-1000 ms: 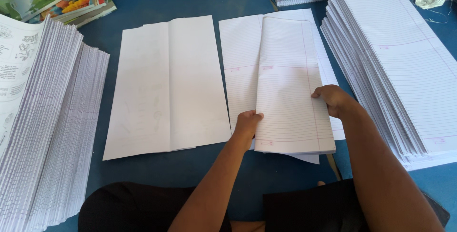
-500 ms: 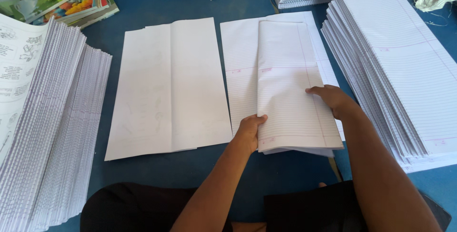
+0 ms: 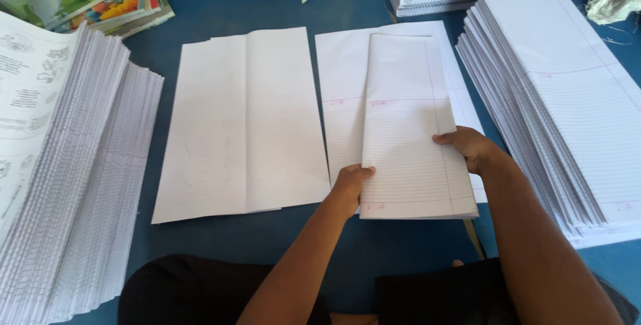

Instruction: The person inserts printed sheets into lined notebook covers, then places the assembled notebooks onto a growing stack. The process is repeated multiple times with consistent hand motions.

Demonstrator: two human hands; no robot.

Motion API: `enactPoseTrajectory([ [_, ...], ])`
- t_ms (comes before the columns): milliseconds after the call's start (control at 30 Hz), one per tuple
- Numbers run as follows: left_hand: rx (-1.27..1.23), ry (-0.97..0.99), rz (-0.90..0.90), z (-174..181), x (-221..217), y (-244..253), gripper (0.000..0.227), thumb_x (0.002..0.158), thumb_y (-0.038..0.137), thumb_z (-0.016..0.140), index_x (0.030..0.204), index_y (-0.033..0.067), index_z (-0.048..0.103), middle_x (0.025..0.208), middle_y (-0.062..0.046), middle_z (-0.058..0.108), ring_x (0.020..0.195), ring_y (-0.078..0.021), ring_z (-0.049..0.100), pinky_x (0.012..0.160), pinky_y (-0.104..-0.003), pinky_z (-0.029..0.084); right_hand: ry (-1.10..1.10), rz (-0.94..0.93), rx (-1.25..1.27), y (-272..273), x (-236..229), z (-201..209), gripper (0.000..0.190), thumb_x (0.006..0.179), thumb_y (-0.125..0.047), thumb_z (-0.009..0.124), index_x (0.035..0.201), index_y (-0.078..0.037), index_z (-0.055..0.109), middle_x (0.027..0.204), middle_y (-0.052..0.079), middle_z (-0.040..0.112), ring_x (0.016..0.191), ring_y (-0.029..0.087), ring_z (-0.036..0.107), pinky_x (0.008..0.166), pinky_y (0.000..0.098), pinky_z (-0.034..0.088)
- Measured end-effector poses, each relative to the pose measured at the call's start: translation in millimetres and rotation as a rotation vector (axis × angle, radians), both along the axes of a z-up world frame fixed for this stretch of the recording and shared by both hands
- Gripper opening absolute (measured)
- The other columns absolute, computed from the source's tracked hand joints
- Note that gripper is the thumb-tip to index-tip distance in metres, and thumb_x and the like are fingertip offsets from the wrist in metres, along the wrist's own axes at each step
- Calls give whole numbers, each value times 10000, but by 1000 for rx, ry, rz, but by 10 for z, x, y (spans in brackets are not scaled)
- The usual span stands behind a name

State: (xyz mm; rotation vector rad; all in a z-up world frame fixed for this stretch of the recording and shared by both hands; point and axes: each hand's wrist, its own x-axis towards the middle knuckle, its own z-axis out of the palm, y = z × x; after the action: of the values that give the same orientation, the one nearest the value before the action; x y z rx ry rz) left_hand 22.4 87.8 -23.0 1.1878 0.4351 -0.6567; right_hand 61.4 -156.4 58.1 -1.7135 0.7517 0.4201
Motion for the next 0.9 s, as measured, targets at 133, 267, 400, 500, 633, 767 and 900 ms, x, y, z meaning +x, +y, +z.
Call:
enactPoseTrajectory([
  [133,65,-96,-42,-65,-33,145,413,954,204,603,1269,-62,613,1146,-242,687,994,-318,677,805,-374,570,-48,31,-87,132,-77,111,589,957,-152,614,1487,34,437,1355,326,589,1130,391,678,955,460,585],
  [267,133,-92,-41,-90,13,406,353,917,192,596,1245,62,588,1125,-117,691,1003,-239,693,813,-382,585,-85,50,-185,265,-157,305,556,965,-161,607,1477,6,468,1297,304,634,1081,372,703,941,451,586],
  [400,244,-156,-60,-127,68,788,321,907,205,593,1198,75,628,1092,-89,710,967,-225,707,769,-358,580,-148,47,-184,385,-225,443,544,969,-153,604,1472,7,471,1272,296,644,1058,361,709,927,439,589],
  [500,311,-208,-75,-192,152,1213,306,915,232,600,1169,71,649,1045,-85,724,890,-205,715,719,-344,573,-184,61,-163,473,-250,475,526,971,-154,596,1458,12,486,1257,291,654,1050,352,714,909,437,591],
  [633,377,-261,-9,-243,296,1946,272,899,225,617,1118,73,670,932,-67,732,710,-177,709,584,-336,553,-186,72,-107,629,-206,469,501,973,-145,586,1430,34,488,1231,302,657,1033,358,718,885,456,606],
  [767,630,-305,77,-157,277,2695,236,860,220,691,1028,59,729,832,-61,708,638,-152,647,512,-318,506,-209,99,-105,852,-142,382,483,982,-160,577,1418,31,493,1200,310,666,1012,372,726,878,446,614],
  [900,855,-248,142,-8,179,3191,197,842,201,715,941,38,764,748,-85,686,609,-189,612,514,-351,496,-235,104,-18,1145,-7,231,480,958,-153,601,1397,22,515,1188,293,669,998,355,724,851,425,631],
])
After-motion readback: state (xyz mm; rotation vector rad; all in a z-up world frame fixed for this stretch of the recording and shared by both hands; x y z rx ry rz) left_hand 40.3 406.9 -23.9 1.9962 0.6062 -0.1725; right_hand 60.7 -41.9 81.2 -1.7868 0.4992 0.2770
